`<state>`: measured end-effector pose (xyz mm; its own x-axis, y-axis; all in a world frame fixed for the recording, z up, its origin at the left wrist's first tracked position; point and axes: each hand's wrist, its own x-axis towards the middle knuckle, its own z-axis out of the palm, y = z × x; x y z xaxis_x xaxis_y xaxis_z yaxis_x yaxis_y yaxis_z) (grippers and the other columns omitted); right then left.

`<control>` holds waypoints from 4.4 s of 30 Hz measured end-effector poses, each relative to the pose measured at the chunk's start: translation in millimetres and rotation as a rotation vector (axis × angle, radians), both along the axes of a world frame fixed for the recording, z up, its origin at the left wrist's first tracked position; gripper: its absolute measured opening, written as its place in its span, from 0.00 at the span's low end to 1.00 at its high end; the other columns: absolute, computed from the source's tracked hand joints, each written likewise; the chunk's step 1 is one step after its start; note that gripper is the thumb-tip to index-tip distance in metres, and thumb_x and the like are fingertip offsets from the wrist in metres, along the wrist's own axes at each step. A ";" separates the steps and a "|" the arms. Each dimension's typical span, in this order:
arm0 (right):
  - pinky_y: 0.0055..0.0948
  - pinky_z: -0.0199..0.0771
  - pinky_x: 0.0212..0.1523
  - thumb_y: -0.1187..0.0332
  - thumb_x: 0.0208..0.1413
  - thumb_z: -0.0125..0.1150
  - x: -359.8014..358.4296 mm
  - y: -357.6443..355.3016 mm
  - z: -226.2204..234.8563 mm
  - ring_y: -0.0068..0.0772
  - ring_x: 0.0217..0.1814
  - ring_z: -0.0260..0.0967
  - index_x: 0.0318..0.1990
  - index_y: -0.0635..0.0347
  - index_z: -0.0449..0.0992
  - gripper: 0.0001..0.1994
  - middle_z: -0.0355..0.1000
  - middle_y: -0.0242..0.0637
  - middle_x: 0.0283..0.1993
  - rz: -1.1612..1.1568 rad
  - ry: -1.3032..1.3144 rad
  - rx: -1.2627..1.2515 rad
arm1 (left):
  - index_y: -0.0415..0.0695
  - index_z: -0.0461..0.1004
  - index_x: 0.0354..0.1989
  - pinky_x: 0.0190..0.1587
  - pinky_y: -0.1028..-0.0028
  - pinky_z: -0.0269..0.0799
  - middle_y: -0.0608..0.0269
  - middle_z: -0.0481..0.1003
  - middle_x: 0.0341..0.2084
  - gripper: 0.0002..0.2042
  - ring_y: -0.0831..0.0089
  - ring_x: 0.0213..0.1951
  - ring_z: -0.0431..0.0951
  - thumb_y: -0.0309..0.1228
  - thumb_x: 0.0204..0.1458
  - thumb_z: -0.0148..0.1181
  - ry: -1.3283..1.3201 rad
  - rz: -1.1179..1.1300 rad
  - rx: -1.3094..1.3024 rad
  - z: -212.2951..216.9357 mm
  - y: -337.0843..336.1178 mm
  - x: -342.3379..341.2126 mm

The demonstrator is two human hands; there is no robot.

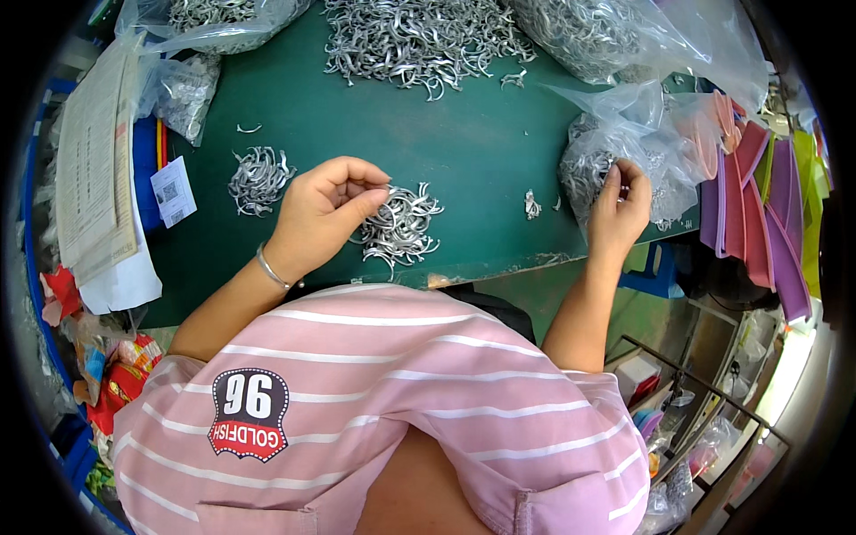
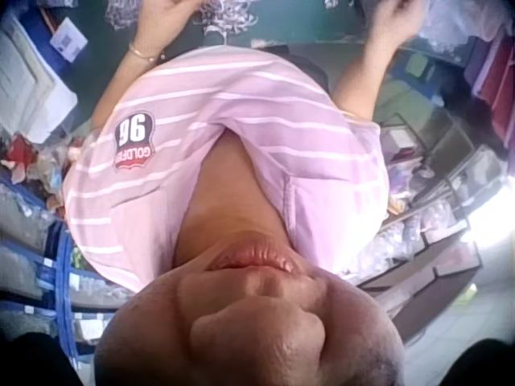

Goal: The person sorts crescent-shaped metal hooks by hand on a green table, picking them up from a pile and organizing them into groups or placing them into plastic bags.

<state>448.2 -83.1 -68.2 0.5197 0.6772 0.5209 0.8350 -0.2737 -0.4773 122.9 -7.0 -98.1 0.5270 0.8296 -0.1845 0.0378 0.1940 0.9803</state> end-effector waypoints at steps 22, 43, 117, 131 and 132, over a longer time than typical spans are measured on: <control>0.35 0.73 0.40 0.82 0.47 0.55 -80.4 79.1 -27.8 0.46 0.39 0.72 0.35 0.64 0.77 0.08 0.72 0.44 0.41 0.719 0.290 -0.182 | 0.35 0.74 0.41 0.36 0.82 0.71 0.65 0.75 0.33 0.07 0.82 0.32 0.74 0.21 0.54 0.58 0.038 -0.003 0.015 0.9 -0.3 -15.1; 0.34 0.70 0.37 0.79 0.47 0.61 -104.2 68.1 -39.6 0.41 0.36 0.69 0.33 0.63 0.75 0.05 0.72 0.40 0.36 0.703 -0.128 -0.006 | 0.35 0.74 0.41 0.35 0.82 0.73 0.64 0.76 0.33 0.07 0.82 0.32 0.75 0.21 0.54 0.58 0.001 0.001 0.006 4.5 -0.7 -8.8; 0.47 0.60 0.56 0.82 0.45 0.52 131.5 6.4 -10.9 0.59 0.54 0.61 0.45 0.72 0.71 0.16 0.64 0.59 0.52 -0.413 -0.360 -0.087 | 0.32 0.73 0.39 0.41 0.74 0.78 0.56 0.77 0.33 0.05 0.72 0.36 0.80 0.19 0.56 0.54 -0.300 0.113 -0.185 -0.4 4.9 -7.1; 0.21 0.72 0.31 0.76 0.54 0.60 -151.2 29.6 -3.2 0.21 0.29 0.71 0.36 0.65 0.77 0.03 0.75 0.36 0.29 0.849 0.707 -0.217 | 0.34 0.74 0.38 0.35 0.77 0.76 0.60 0.77 0.29 0.06 0.76 0.31 0.78 0.25 0.56 0.57 -0.367 0.133 -0.212 17.5 -0.6 -4.1; 0.18 0.71 0.33 0.76 0.56 0.59 -153.1 26.0 -3.8 0.16 0.31 0.70 0.37 0.67 0.76 0.04 0.75 0.31 0.30 0.844 0.900 -0.211 | 0.34 0.74 0.40 0.37 0.76 0.77 0.59 0.78 0.29 0.07 0.75 0.31 0.79 0.24 0.56 0.57 -0.342 0.118 -0.197 16.9 -2.7 -5.4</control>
<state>295.1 -57.2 -72.0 -0.0015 0.9989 0.0476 0.1873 0.0470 -0.9812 117.5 -9.8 -81.3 0.4889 0.8543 -0.1766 -0.3180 0.3631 0.8758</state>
